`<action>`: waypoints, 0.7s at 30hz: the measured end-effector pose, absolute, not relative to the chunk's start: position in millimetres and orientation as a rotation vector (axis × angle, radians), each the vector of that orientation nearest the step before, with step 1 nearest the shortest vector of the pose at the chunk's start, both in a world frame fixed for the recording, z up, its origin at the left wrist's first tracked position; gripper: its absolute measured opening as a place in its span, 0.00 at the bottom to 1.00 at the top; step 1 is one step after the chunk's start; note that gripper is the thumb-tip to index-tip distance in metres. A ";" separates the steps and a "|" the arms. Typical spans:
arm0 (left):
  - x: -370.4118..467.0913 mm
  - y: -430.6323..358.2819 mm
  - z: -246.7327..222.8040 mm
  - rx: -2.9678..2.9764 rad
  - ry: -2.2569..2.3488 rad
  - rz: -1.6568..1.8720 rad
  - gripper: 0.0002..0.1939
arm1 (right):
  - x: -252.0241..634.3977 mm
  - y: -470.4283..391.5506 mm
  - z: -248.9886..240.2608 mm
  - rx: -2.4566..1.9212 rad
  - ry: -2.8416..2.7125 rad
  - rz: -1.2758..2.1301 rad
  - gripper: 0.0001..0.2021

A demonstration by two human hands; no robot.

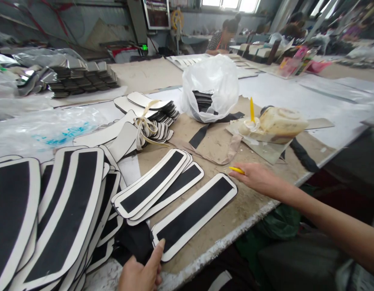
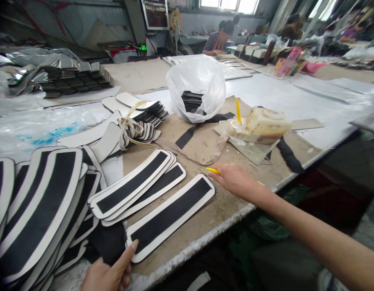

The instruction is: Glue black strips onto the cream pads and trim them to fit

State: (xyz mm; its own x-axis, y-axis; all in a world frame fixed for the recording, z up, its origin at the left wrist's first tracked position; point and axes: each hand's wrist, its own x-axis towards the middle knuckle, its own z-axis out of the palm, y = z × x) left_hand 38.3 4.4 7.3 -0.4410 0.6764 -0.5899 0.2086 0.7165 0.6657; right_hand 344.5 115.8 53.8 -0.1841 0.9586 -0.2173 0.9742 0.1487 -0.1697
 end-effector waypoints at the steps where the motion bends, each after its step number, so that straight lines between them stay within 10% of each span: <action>1: 37.9 4.2 6.6 0.691 1.988 0.642 0.20 | 344.3 112.1 53.0 1.978 2.363 -0.424 0.17; 21: 35.9 -0.6 6.9 0.758 1.864 0.716 0.16 | 307.2 59.9 33.0 1.926 2.371 0.297 0.16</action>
State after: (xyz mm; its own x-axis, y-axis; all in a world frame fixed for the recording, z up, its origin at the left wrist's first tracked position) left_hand 35.9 -0.6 6.9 -0.3422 0.7585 -0.5546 0.1922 0.6342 0.7489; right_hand 307.2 59.9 33.0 -0.2107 0.9753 0.0656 0.9614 0.1946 0.1944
